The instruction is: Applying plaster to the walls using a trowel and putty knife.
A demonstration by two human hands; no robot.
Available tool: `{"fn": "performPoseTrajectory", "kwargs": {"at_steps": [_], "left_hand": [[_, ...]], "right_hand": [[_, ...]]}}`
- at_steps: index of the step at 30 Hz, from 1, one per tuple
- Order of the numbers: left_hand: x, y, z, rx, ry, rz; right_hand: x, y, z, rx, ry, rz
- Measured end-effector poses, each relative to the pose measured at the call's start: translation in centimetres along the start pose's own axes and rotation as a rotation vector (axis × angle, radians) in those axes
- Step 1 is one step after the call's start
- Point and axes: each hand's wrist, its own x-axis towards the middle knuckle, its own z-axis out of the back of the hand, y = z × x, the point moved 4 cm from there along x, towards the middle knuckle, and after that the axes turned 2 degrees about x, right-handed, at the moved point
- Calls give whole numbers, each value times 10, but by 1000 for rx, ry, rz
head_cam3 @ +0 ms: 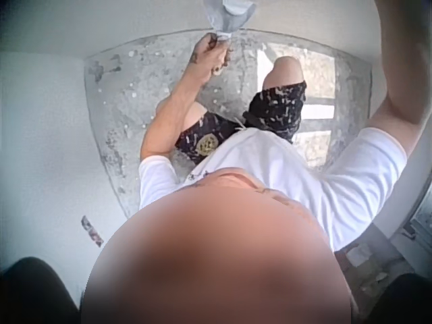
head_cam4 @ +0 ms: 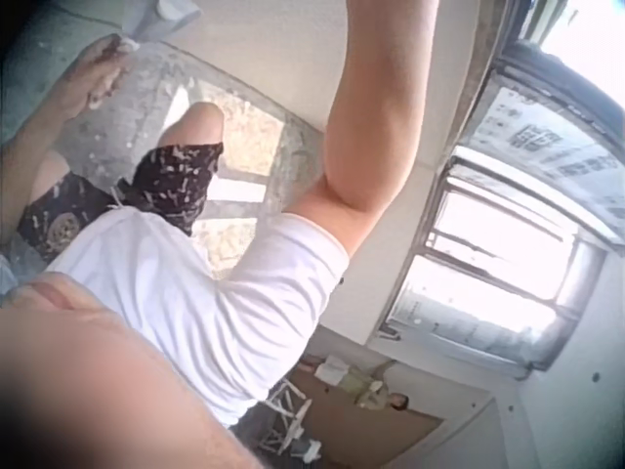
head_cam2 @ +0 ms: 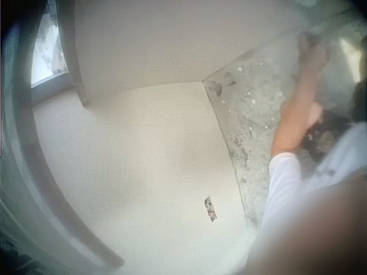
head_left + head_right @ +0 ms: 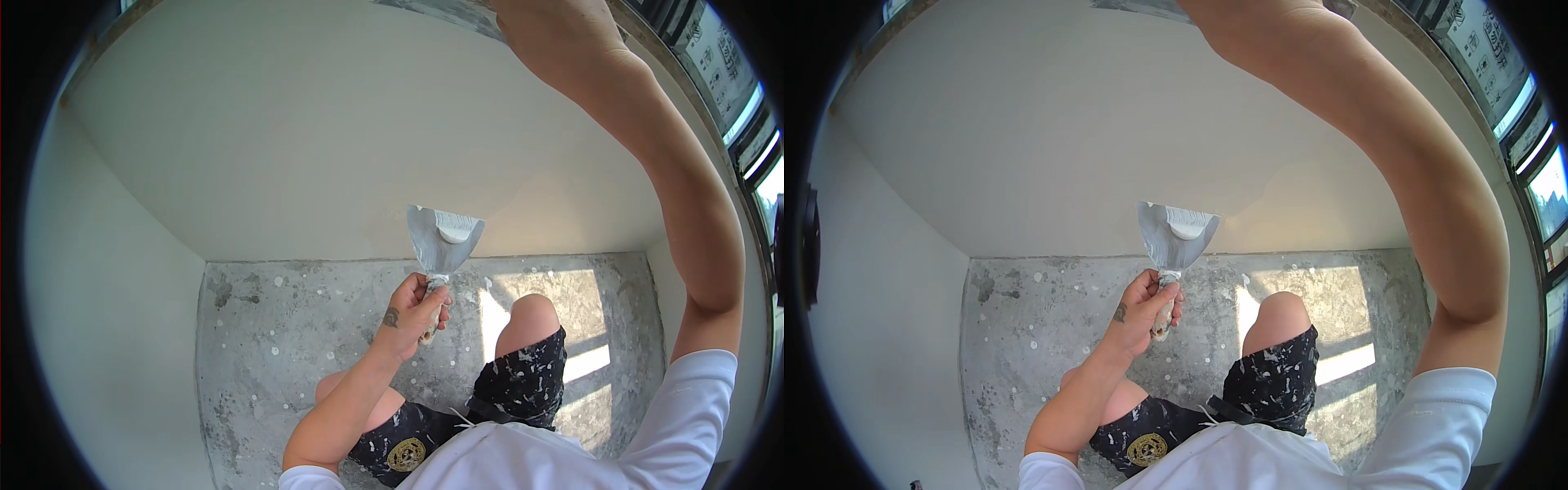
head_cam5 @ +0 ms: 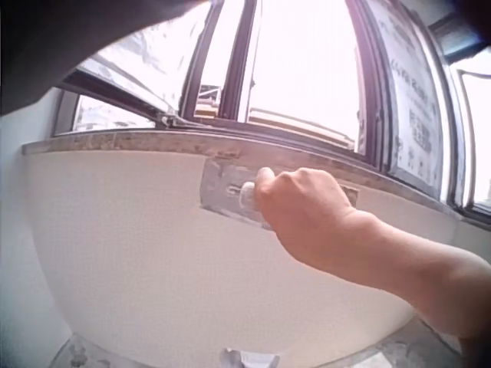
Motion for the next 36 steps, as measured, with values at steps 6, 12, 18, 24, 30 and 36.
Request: {"fn": "performPoseTrajectory", "kwargs": {"at_steps": [6,12,18,24,30,36], "left_hand": [[-4,3,2,13,-81,60],[-5,-2,-2,0,-61,69],[-11,-8,-5,25,102,45],[-6,-6,-23,32,431,3],[-20,-24,-8,-297,446,-171],[-17,-21,1,-303,240,-100]], "right_hand": [[-34,-67,-91,167,-114,-219],[-80,-141,-163,200,-371,-209],[-152,-142,-188,596,-402,-361],[-180,-20,-211,2104,67,-289],[-152,17,-203,1715,932,-55],[-79,-15,-79,737,-163,111]]}}
